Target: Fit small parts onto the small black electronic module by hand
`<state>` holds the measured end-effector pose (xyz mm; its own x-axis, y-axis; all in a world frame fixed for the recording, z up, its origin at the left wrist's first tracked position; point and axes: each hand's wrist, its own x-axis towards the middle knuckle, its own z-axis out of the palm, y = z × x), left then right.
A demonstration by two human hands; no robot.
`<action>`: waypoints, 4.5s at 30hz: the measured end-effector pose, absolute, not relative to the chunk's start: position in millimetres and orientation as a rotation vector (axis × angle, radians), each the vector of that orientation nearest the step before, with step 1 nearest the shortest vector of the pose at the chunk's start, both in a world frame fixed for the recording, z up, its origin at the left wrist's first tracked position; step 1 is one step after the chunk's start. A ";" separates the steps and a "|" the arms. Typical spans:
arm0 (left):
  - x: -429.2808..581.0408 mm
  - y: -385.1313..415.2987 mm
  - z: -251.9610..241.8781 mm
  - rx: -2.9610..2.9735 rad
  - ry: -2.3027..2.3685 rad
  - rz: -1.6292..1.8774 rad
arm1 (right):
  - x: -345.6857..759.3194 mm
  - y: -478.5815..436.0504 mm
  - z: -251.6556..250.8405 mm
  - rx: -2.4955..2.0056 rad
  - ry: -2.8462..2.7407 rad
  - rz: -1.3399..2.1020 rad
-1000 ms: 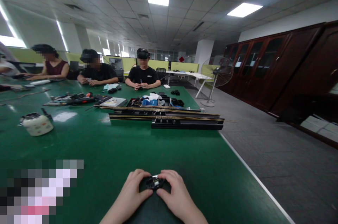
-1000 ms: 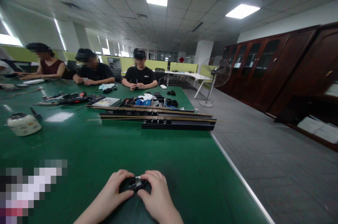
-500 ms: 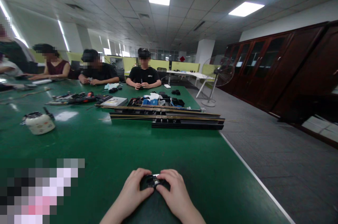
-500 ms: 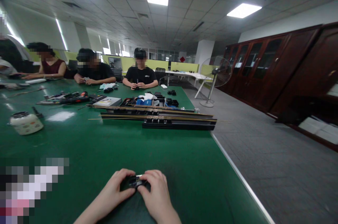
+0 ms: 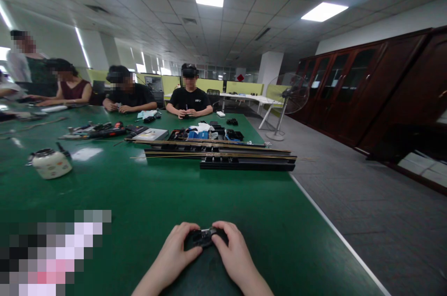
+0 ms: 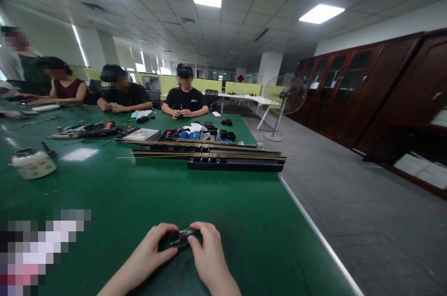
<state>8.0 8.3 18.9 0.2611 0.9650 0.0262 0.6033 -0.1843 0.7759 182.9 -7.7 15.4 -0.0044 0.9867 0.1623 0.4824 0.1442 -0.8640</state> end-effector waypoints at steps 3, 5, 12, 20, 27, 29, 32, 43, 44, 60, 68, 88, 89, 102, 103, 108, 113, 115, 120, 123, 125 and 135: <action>8.6 8.8 18.6 1.873 1.424 0.705 | 187.4 -5.0 13.3 -1.463 -1.529 0.782; 8.5 9.3 17.1 1.869 1.426 0.716 | 191.0 -3.1 12.4 -1.470 -1.491 0.775; 6.4 9.7 12.5 1.847 1.427 0.741 | 202.5 2.3 10.1 -1.463 -1.390 0.763; 6.2 10.4 13.1 1.850 1.421 0.718 | 209.7 2.9 15.0 -1.523 -1.399 0.692; 4.2 10.5 12.1 1.866 1.412 0.703 | 215.4 2.6 19.0 -1.554 -1.395 0.615; 4.1 10.5 12.1 1.873 1.414 0.704 | 216.7 2.4 19.8 -1.562 -1.393 0.598; 3.8 10.3 12.4 1.885 1.404 0.706 | 217.7 1.5 21.5 -1.568 -1.400 0.574; 4.1 8.7 16.5 1.868 1.390 0.705 | 218.3 0.3 24.4 -1.553 -1.420 0.524; 4.1 8.8 16.8 1.868 1.391 0.704 | 218.2 0.3 24.4 -1.554 -1.424 0.523; 4.4 9.0 18.5 1.837 1.415 0.694 | 205.6 -2.5 18.1 -1.529 -1.613 0.639; 2.0 10.4 11.3 1.830 1.401 0.711 | 178.4 -13.1 28.0 -1.393 -1.642 0.810; 4.1 12.8 10.5 1.848 1.377 0.737 | 175.2 -14.1 27.6 -1.447 -1.941 0.594; 4.4 12.8 10.8 1.852 1.381 0.734 | 175.2 -15.0 28.6 -1.445 -1.950 0.585; 3.9 11.1 8.2 1.847 1.368 0.739 | 179.3 -12.2 22.5 -1.455 -1.783 0.739; 3.6 11.1 8.1 1.832 1.366 0.745 | 180.3 -11.5 21.9 -1.462 -1.752 0.761; 3.7 10.7 11.9 1.701 1.331 0.811 | 183.1 -9.0 17.8 -1.450 -1.672 0.812; 7.9 11.1 17.5 1.391 1.167 0.911 | 181.6 -4.7 11.0 -1.329 -1.481 0.985; 10.3 11.6 17.9 1.211 1.043 0.956 | 180.1 -3.1 9.9 -1.262 -1.370 1.078; 17.6 8.5 20.8 0.959 0.893 1.087 | 176.9 -2.6 13.6 -1.131 -1.195 1.163; 21.2 5.4 24.5 0.900 0.828 1.082 | 176.3 -3.6 16.0 -1.100 -1.156 1.173; 22.4 4.2 25.8 0.885 0.807 1.078 | 176.1 -4.1 16.4 -1.093 -1.148 1.174; 19.9 4.4 26.6 0.863 0.754 1.058 | 175.9 -4.2 14.7 -1.102 -1.183 1.149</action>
<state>19.9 4.4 26.6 0.3137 0.9429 -0.1120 -0.4141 0.2420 0.8775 175.9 -4.2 14.7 0.0312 0.9949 0.0955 -0.0666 0.0974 -0.9930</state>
